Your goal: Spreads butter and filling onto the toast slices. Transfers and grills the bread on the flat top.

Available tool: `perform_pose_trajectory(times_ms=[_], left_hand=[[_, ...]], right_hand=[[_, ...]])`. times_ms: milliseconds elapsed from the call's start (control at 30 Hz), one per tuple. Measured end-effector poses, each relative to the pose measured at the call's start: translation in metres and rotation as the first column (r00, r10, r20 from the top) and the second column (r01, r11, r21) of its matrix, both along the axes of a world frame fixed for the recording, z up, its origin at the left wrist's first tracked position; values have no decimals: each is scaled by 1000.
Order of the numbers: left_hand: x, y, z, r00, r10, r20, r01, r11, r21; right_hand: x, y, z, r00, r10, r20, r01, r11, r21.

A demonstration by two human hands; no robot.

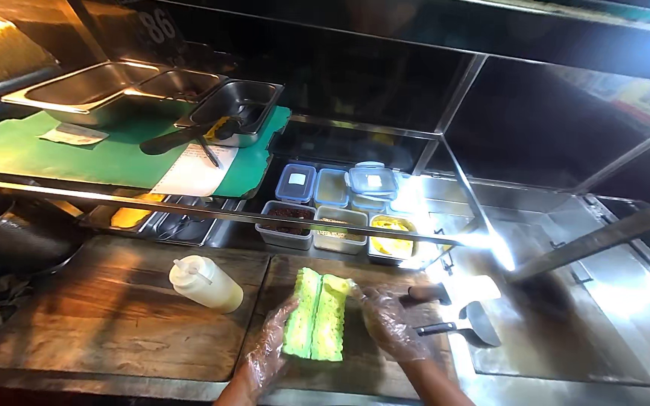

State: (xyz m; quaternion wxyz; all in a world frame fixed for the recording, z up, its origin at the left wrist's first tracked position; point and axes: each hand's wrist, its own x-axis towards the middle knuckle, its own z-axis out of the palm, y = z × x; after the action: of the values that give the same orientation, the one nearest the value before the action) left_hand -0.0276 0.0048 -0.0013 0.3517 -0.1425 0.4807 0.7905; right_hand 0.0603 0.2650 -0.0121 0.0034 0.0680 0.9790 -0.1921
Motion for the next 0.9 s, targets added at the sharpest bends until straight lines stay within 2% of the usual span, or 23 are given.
perform_pose_trajectory(times_ms=[100,167,233,300,400,433,500,533,600,667,733,767,833,900], left_hand=[[-1,1,5,1000,14,-19,-14,1000,8],[-2,-1,2,999,9,-32,-8,999,39],[0,-1,-1,1000,21,-9,-20,999,35],[-1,3,3,998,52,22,-52,999,11],[-3,4,3,997,62,50,-61,998,-17],[-3,4,2,997,53,54,-52,998,-18],[-4,3,3,997,49,55,-47,999,-26],[-3,2,3,998,46,45,-45,999,-29],[-1,0,3,999,30,17,-29,998,-50],[4,0,3,1000,28,4,-27,998,-62],[9,0,1,998,54,14,-53,997,-54],[10,-2,0,998,65,24,-64,997,-41],[13,-5,-3,995,88,41,-87,996,-13],[16,-5,-4,991,123,49,-124,992,22]], right_hand=[[7,-1,-14,993,-107,-53,107,994,7],[7,-8,-6,981,-179,-74,173,981,-89],[3,-28,1,976,-218,22,217,949,-229],[7,-54,15,967,-175,183,222,933,-284],[55,-90,38,956,-160,246,239,911,-337],[67,-87,47,959,-180,218,255,883,-394],[57,-43,56,963,-268,8,244,863,-442],[37,-10,63,949,-311,-60,271,895,-353],[-13,51,90,908,-406,99,412,910,-41],[-54,94,90,872,-430,232,397,901,176],[-74,106,81,859,-399,320,317,906,279],[-70,98,79,894,-364,260,291,915,280],[-49,64,74,963,-269,-31,270,946,177],[-22,14,48,946,-298,-124,276,946,-168]])
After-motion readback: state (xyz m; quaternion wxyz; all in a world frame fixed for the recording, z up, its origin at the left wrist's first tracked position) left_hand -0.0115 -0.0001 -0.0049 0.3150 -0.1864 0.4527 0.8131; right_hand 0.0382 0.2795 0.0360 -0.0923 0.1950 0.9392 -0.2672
